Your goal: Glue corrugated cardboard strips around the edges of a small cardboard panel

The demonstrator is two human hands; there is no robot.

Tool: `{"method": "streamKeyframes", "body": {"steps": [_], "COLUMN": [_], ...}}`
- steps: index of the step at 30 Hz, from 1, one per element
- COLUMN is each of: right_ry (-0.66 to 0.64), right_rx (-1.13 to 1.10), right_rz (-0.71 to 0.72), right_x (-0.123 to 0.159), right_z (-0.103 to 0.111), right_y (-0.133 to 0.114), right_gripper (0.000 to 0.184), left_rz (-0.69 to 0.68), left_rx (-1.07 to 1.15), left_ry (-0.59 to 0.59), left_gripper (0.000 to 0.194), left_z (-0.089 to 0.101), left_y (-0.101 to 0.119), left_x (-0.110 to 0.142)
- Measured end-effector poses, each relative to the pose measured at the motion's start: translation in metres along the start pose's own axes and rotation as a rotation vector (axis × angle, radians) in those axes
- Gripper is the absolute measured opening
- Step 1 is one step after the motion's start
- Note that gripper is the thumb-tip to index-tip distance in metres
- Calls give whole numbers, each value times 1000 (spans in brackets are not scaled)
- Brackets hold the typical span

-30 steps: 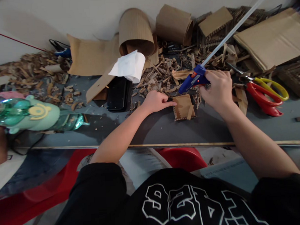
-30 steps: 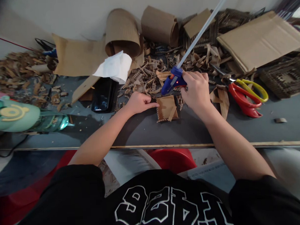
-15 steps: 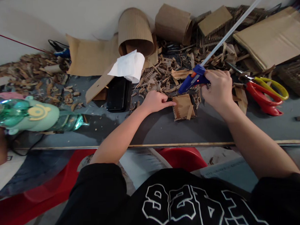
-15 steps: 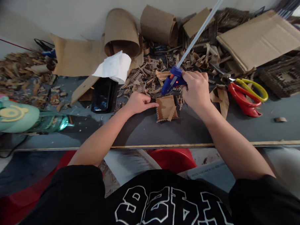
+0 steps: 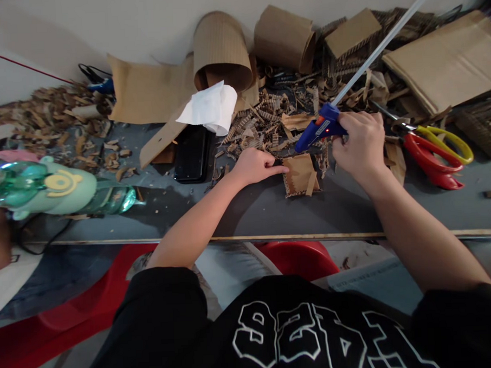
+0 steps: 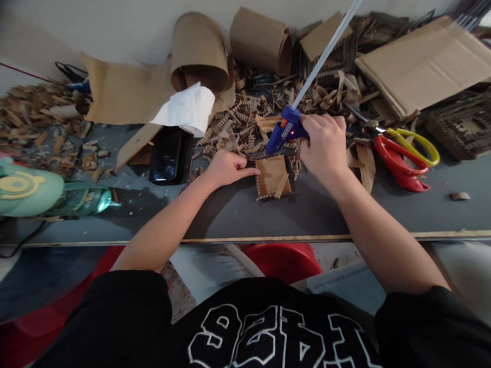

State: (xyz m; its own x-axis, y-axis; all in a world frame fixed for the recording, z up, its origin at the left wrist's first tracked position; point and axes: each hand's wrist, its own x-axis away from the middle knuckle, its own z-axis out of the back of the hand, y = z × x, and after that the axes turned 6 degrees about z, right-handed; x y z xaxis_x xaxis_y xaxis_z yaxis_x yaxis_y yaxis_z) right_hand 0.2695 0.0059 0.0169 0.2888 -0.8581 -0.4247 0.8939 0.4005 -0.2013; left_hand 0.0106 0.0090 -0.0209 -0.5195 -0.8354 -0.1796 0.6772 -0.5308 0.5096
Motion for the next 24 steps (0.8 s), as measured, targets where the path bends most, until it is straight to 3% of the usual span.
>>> {"method": "streamKeyframes", "body": {"steps": [8,24], "right_ry": [-35,37], "right_rx": [31,72], "right_rz": [-17,-26], "right_x": [0,1], "right_z": [3,6], "right_y": [0,-1], "right_gripper": [33,26], "left_rz": [-14,-34], "left_rx": [7,-11], "left_ry": [6,23], "left_gripper": [80,79], "left_z": [0,-1], "left_y": [-1,-2], "left_x": [0,1]}}
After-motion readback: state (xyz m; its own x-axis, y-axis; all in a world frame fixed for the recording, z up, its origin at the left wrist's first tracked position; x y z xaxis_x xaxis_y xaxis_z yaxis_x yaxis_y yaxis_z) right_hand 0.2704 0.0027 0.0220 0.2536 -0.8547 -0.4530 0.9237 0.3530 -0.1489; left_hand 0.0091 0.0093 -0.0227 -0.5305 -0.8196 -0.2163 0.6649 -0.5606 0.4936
